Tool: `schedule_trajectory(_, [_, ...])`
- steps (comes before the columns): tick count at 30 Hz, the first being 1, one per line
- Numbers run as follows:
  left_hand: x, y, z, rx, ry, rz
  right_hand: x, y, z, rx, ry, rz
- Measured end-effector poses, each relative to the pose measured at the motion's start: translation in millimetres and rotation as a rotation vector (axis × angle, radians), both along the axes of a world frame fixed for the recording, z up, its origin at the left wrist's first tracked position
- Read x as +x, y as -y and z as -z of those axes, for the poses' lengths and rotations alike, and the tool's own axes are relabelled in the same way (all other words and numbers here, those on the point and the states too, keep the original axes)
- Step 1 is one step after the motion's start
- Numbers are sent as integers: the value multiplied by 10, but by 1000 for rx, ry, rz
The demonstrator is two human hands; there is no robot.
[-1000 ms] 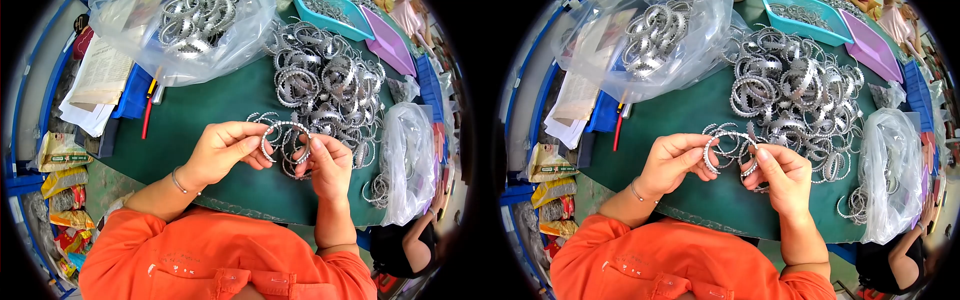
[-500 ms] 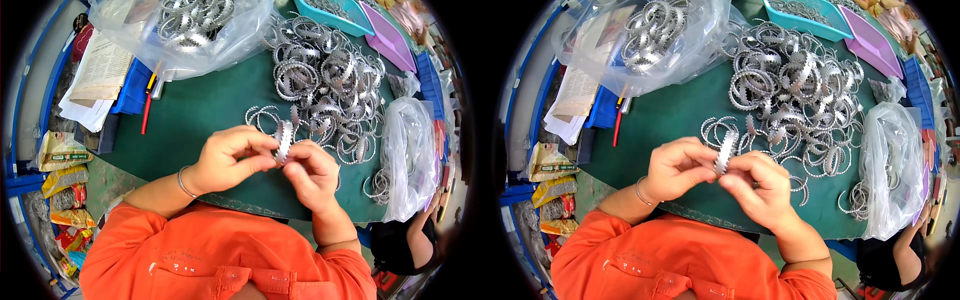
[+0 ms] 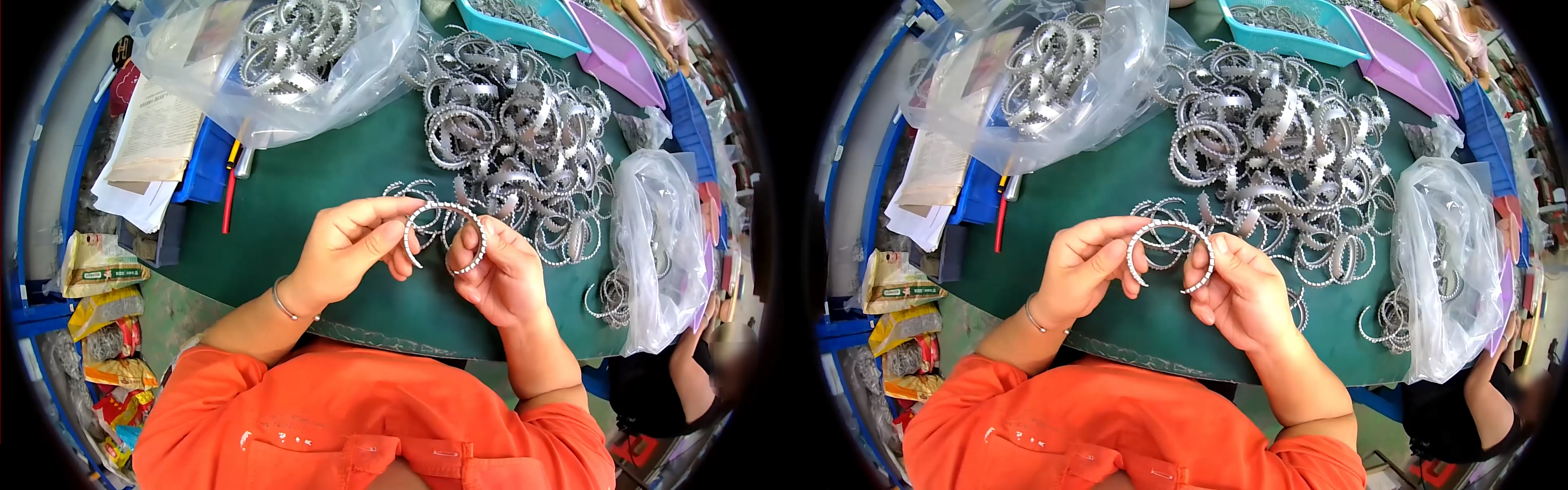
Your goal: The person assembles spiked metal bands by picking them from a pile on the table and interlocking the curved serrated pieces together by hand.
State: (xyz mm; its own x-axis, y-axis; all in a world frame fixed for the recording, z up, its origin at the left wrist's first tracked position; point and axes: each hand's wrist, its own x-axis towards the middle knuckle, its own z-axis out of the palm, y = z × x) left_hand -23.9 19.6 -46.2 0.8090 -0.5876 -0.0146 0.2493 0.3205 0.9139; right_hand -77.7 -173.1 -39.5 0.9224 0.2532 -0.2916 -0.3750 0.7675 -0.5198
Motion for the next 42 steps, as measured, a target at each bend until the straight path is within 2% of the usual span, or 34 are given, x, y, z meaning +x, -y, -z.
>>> schedule_trajectory(11, [-7,-20,-31,18,-73,5,14,-1,68,-70,9,5])
schedule_trajectory(21, [0,-21,-27,34,-25,4,13,-5,62,-72,5,-6])
schedule_trajectory(30, [2,-19,11,35,101,-21,-28,-43,28,-449,168,108])
schedule_trajectory(34, [12,-25,-16,4,3,-6,-25,-32,50,-445,146,124])
schedule_trajectory(42, [14,-30,-2,0,6,-1,-1,-37,33,-384,101,114])
